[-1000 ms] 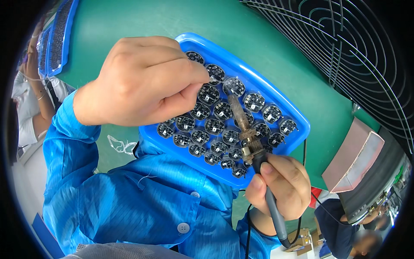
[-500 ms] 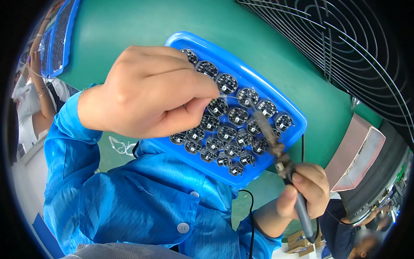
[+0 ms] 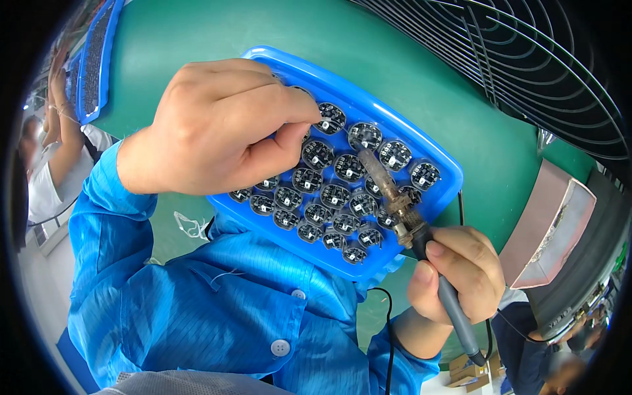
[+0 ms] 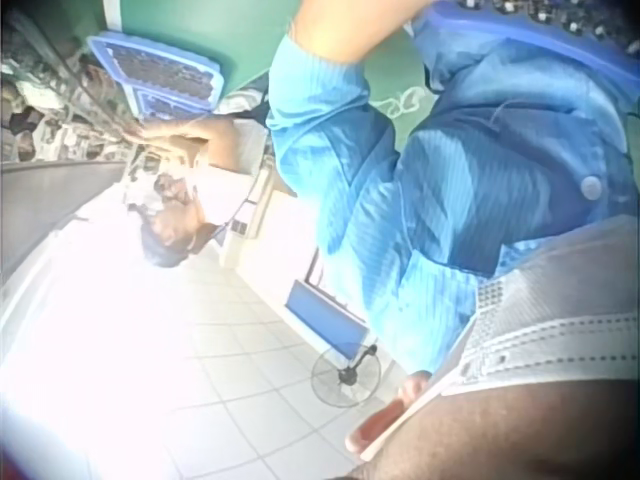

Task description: Soldering electronic components onto individual circular circuit boards organized in a tray.

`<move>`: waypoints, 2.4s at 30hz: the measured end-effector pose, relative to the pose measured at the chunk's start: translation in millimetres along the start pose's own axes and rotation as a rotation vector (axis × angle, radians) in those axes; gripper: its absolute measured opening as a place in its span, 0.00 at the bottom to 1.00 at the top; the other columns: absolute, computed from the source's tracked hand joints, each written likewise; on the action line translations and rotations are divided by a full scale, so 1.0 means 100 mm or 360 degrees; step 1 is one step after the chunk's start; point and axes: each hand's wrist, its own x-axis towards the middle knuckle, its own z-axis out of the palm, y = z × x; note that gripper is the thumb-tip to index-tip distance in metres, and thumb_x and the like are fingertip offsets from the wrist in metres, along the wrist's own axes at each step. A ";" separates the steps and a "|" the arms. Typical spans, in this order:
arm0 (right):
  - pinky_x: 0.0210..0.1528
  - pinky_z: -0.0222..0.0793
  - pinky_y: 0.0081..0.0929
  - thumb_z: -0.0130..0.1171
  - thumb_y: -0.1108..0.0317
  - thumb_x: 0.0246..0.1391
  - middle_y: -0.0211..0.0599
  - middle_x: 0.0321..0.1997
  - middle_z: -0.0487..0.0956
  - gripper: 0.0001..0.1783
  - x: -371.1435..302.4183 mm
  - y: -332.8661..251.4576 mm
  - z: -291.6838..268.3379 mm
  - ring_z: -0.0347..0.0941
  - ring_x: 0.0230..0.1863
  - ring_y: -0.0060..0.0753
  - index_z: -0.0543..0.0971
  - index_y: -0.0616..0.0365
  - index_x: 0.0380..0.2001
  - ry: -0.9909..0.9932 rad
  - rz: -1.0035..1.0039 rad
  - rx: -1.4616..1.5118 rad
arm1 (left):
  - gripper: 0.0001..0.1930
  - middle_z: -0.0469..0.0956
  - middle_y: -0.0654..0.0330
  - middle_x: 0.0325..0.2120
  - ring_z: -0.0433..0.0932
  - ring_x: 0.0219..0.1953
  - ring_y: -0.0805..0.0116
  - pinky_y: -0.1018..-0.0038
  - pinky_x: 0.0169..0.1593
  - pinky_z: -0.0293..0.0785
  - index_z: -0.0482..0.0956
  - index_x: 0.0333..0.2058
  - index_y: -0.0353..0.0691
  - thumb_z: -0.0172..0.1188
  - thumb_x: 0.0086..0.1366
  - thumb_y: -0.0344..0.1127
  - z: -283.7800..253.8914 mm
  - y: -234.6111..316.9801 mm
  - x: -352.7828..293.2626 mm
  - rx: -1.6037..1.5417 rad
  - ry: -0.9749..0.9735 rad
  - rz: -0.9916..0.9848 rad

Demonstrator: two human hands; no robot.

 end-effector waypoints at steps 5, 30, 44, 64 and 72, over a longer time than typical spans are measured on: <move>0.23 0.72 0.29 0.70 0.63 0.57 0.50 0.26 0.81 0.17 0.01 0.01 0.01 0.75 0.21 0.38 0.76 0.67 0.30 0.0023 0.0036 0.0044 | 0.11 0.73 0.62 0.16 0.75 0.18 0.63 0.67 0.23 0.71 0.82 0.33 0.39 0.69 0.50 0.21 -0.01 0.01 -0.01 0.0061 0.0014 0.0035; 0.22 0.71 0.31 0.68 0.62 0.58 0.50 0.26 0.80 0.17 -0.04 0.03 -0.10 0.74 0.20 0.38 0.76 0.66 0.32 0.0001 -0.0034 0.0027 | 0.11 0.75 0.61 0.17 0.75 0.18 0.62 0.68 0.24 0.73 0.83 0.31 0.37 0.68 0.47 0.20 -0.11 0.12 0.05 -0.0001 -0.0038 -0.0056; 0.26 0.73 0.31 0.70 0.61 0.57 0.51 0.26 0.80 0.18 -0.26 0.04 -0.23 0.75 0.22 0.40 0.76 0.67 0.32 0.0112 0.0062 -0.0026 | 0.11 0.73 0.62 0.16 0.73 0.17 0.63 0.69 0.22 0.69 0.82 0.33 0.37 0.68 0.49 0.19 0.20 0.19 0.13 -0.0177 0.0090 0.0068; 0.26 0.74 0.30 0.70 0.65 0.55 0.52 0.27 0.81 0.16 -0.18 -0.02 -0.15 0.76 0.22 0.40 0.77 0.69 0.30 0.0123 0.0066 -0.0057 | 0.09 0.75 0.61 0.18 0.77 0.21 0.61 0.66 0.25 0.73 0.81 0.33 0.40 0.70 0.52 0.24 0.29 0.18 0.19 0.0049 -0.0131 0.0037; 0.26 0.74 0.30 0.70 0.64 0.56 0.52 0.28 0.81 0.16 -0.16 -0.05 -0.16 0.76 0.22 0.40 0.77 0.69 0.31 0.0106 0.0081 -0.0055 | 0.09 0.76 0.61 0.20 0.78 0.22 0.61 0.66 0.25 0.73 0.80 0.32 0.39 0.70 0.50 0.25 0.31 0.18 0.21 0.0073 -0.0182 0.0035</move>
